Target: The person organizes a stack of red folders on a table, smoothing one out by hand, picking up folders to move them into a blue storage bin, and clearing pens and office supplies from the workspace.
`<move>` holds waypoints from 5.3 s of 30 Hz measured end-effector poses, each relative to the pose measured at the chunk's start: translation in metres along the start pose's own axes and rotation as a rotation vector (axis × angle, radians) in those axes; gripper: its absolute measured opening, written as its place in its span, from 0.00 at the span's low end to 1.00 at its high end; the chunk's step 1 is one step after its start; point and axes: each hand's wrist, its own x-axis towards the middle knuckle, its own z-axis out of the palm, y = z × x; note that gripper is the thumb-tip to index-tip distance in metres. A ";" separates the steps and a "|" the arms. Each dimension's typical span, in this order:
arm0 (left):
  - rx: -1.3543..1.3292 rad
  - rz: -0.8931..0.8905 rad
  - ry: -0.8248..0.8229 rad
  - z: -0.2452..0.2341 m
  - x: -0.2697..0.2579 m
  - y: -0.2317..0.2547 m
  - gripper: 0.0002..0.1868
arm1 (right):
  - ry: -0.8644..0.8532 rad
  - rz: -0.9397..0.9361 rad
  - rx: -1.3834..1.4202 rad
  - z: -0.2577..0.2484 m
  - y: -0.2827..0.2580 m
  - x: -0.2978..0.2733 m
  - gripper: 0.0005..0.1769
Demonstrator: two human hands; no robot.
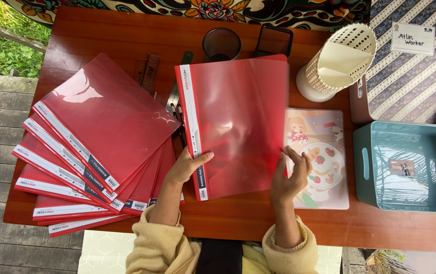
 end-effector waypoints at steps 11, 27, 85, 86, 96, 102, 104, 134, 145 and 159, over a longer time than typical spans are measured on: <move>-0.080 0.052 -0.009 -0.021 0.004 -0.030 0.19 | -0.301 -0.225 0.085 -0.028 -0.089 -0.023 0.26; 0.149 0.197 -0.102 0.030 -0.018 0.020 0.08 | -0.439 0.420 0.581 -0.063 -0.010 0.015 0.20; 0.687 0.812 -0.542 0.408 0.056 0.021 0.40 | 0.281 0.199 -0.011 -0.260 0.272 0.157 0.16; 0.744 0.822 -0.546 0.413 0.060 0.007 0.39 | 0.300 0.213 -0.067 -0.257 0.288 0.154 0.18; 1.333 0.678 -0.434 0.416 0.083 -0.050 0.38 | 0.068 0.292 -0.549 -0.221 0.356 0.115 0.32; 1.339 0.737 -0.324 0.423 0.079 -0.052 0.36 | -0.151 0.549 -0.739 -0.216 0.366 0.111 0.53; 1.363 0.716 -0.356 0.421 0.080 -0.050 0.36 | -0.218 0.492 -0.838 -0.214 0.374 0.108 0.49; 1.318 0.426 0.803 -0.035 -0.097 0.087 0.34 | -0.152 -0.140 -0.121 -0.096 0.099 0.089 0.10; 1.257 -0.054 1.213 -0.104 -0.122 0.097 0.51 | -0.630 -0.595 0.238 0.036 -0.084 -0.024 0.20; 0.459 0.492 0.880 -0.104 -0.142 0.097 0.29 | -0.617 -0.428 0.395 0.037 -0.057 -0.033 0.18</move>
